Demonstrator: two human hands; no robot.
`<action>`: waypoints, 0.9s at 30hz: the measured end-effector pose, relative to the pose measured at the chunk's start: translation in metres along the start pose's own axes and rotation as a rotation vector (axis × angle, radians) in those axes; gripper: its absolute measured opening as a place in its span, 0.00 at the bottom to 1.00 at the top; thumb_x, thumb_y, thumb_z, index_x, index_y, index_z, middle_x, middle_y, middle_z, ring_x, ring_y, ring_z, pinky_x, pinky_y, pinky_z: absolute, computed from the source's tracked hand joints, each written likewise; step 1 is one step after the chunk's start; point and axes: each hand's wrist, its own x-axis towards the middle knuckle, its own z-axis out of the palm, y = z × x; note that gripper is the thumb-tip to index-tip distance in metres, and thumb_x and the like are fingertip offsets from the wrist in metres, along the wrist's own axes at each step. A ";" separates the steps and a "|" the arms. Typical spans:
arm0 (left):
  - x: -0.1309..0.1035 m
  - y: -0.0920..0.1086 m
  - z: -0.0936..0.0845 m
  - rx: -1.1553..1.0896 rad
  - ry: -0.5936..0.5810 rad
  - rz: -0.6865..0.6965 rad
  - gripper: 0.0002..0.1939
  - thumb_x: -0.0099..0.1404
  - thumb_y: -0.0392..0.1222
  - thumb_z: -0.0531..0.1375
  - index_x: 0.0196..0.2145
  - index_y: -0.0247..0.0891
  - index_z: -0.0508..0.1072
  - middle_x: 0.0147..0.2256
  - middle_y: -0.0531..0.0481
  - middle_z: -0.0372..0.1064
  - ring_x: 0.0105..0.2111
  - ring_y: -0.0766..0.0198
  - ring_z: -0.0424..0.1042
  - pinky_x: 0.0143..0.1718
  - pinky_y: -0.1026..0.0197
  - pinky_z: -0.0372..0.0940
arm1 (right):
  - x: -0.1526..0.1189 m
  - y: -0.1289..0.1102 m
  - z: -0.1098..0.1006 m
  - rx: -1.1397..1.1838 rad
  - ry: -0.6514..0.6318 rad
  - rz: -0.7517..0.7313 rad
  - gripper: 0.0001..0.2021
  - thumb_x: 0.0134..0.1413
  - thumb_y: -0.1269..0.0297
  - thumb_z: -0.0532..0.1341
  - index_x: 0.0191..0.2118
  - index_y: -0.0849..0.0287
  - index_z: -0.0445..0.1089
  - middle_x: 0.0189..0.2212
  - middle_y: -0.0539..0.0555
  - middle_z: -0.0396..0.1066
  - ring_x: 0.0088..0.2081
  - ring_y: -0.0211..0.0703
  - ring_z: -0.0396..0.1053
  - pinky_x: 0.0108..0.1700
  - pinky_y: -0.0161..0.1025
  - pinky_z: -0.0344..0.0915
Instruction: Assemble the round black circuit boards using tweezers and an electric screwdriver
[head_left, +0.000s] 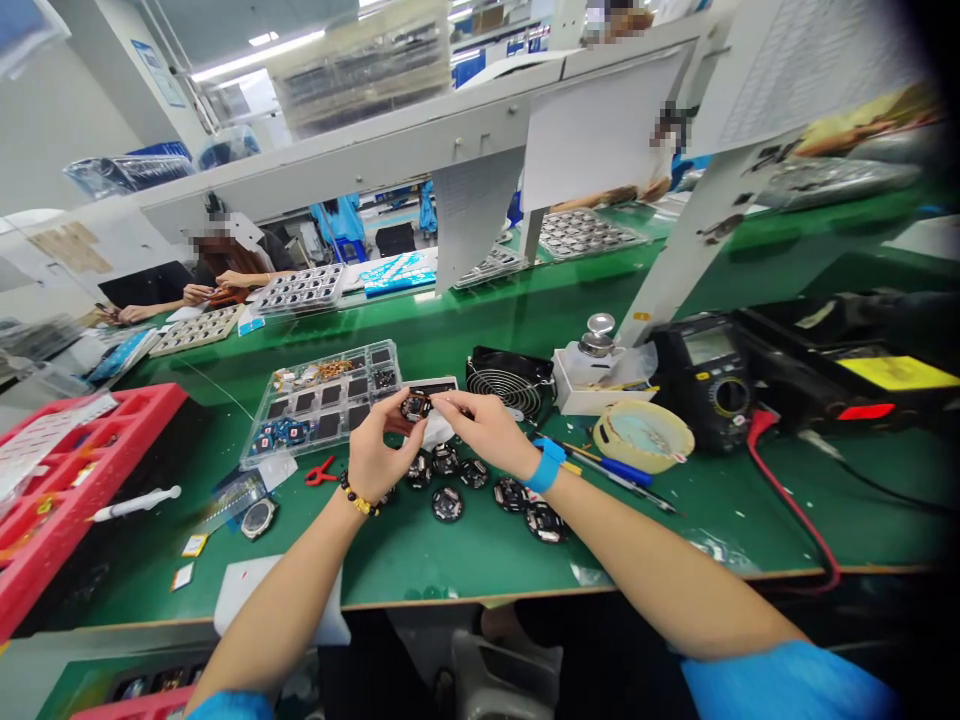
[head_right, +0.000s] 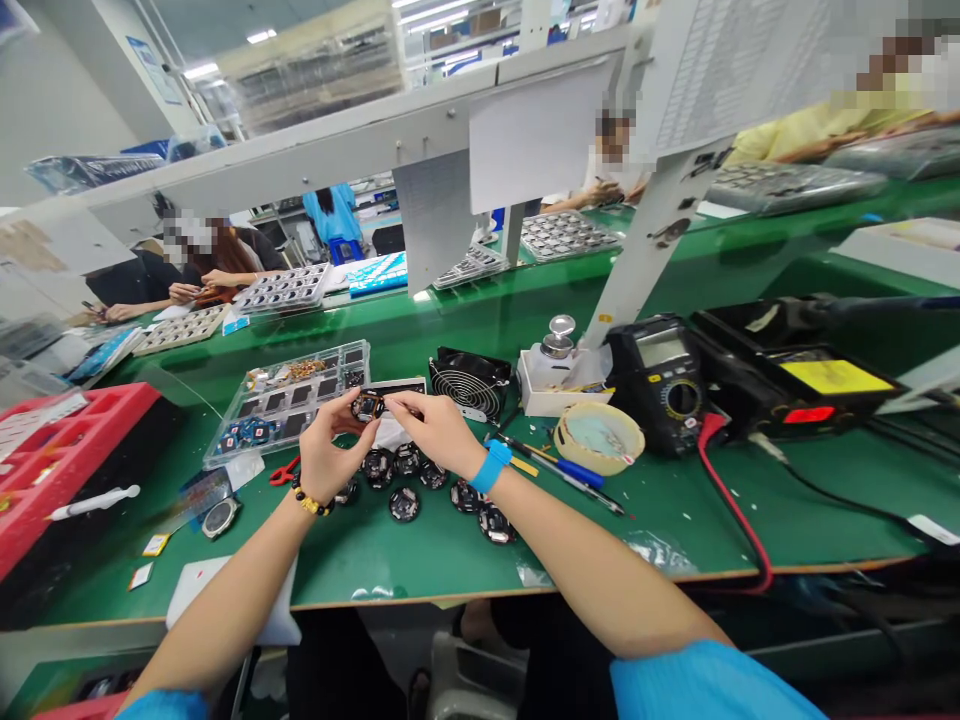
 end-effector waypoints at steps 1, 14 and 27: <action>0.000 0.000 0.000 0.005 -0.002 -0.003 0.24 0.67 0.39 0.68 0.60 0.39 0.71 0.36 0.51 0.78 0.29 0.67 0.80 0.35 0.65 0.78 | 0.000 0.000 0.000 -0.005 -0.003 0.001 0.22 0.71 0.50 0.55 0.45 0.60 0.81 0.36 0.53 0.80 0.32 0.42 0.69 0.34 0.38 0.60; 0.001 0.002 0.001 0.000 -0.012 -0.012 0.25 0.67 0.40 0.68 0.60 0.38 0.71 0.37 0.49 0.79 0.30 0.66 0.81 0.36 0.65 0.79 | 0.002 0.003 0.000 -0.027 0.017 -0.012 0.20 0.69 0.53 0.56 0.47 0.61 0.81 0.38 0.55 0.82 0.35 0.45 0.73 0.38 0.39 0.63; 0.000 0.002 0.001 0.026 -0.028 -0.007 0.23 0.68 0.41 0.67 0.59 0.38 0.71 0.38 0.48 0.80 0.31 0.65 0.81 0.37 0.63 0.79 | 0.001 0.002 0.000 -0.011 0.015 -0.006 0.18 0.69 0.54 0.57 0.46 0.60 0.80 0.40 0.55 0.83 0.39 0.48 0.76 0.41 0.40 0.66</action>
